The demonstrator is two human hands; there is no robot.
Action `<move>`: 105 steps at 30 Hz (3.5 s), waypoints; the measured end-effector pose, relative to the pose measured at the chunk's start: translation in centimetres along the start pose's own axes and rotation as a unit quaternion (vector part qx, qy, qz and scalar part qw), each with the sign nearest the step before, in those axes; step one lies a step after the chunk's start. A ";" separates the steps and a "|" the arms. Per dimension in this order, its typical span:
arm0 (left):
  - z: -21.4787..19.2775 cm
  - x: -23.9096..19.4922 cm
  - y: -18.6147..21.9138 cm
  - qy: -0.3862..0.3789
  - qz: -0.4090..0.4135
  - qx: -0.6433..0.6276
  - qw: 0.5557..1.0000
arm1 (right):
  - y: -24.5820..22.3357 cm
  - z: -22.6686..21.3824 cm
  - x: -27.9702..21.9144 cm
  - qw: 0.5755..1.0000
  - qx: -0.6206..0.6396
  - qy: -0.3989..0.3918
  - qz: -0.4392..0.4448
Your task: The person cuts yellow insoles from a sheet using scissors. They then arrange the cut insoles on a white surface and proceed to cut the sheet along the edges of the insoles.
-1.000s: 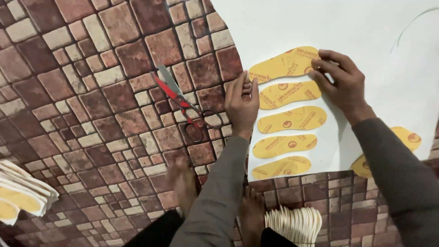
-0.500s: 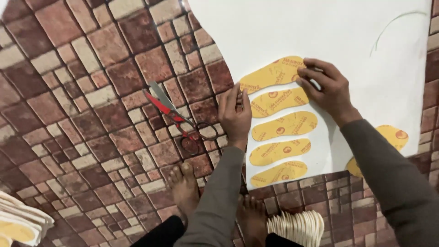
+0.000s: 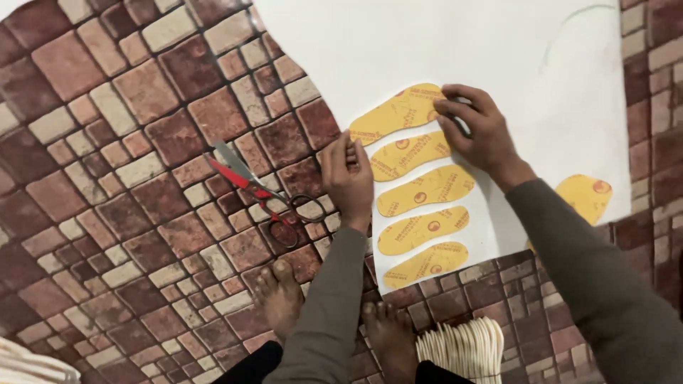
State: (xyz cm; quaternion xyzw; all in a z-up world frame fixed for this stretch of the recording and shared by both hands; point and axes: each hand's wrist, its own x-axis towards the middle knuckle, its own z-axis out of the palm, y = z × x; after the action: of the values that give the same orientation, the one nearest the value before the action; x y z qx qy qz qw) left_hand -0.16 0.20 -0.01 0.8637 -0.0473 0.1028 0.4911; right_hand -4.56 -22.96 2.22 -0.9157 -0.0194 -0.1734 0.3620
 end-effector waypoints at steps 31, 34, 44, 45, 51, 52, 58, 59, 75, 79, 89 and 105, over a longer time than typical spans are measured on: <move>3.9 -3.9 14.1 -0.511 -0.145 -0.287 0.797 | -10.1 -14.1 -4.2 0.855 0.024 -0.081 0.511; 2.7 -0.9 13.2 -0.475 -0.178 -0.323 0.799 | -9.1 -12.3 -3.1 0.831 0.188 -0.079 0.517; -0.9 5.3 4.5 -0.171 -0.280 -0.273 0.904 | -5.2 -6.7 3.9 0.811 0.231 -0.197 0.501; -1.4 5.8 3.9 -0.143 -0.278 -0.250 0.916 | -5.1 -6.1 4.7 0.829 0.225 -0.123 0.497; -0.5 7.8 2.8 -0.066 -0.203 -0.155 0.965 | -2.4 -0.4 7.7 0.927 0.215 0.025 0.308; 0.0 7.6 1.5 -0.066 -0.203 -0.153 0.965 | -2.2 -0.1 7.9 0.926 0.216 0.024 0.308; 1.6 6.6 -1.6 0.002 0.010 -0.055 0.998 | 1.5 -0.1 6.9 0.995 0.053 -0.082 0.029; 1.8 6.6 -1.7 -0.002 0.010 -0.042 0.999 | 2.0 -0.2 6.5 0.996 0.043 -0.078 0.004; 1.6 7.0 -1.0 -0.007 0.026 -0.018 0.999 | 3.7 0.8 5.7 0.997 0.003 -0.042 -0.059; 1.9 7.0 -1.1 -0.013 0.023 -0.008 1.000 | 3.8 0.7 5.6 0.998 0.002 -0.044 -0.051; 1.8 6.9 -1.0 -0.004 0.020 -0.006 1.000 | 3.5 0.5 5.7 0.998 0.005 -0.054 -0.044; 1.7 7.0 -0.8 -0.003 0.027 -0.011 1.000 | 3.6 0.6 5.6 0.998 -0.007 -0.057 -0.039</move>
State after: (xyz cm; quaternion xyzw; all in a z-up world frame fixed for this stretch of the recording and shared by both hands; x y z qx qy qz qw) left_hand 7.03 -0.70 0.03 0.8571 -0.0734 0.1135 0.4971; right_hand 1.48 -25.72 1.28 -0.9250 -0.0746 -0.1353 0.3472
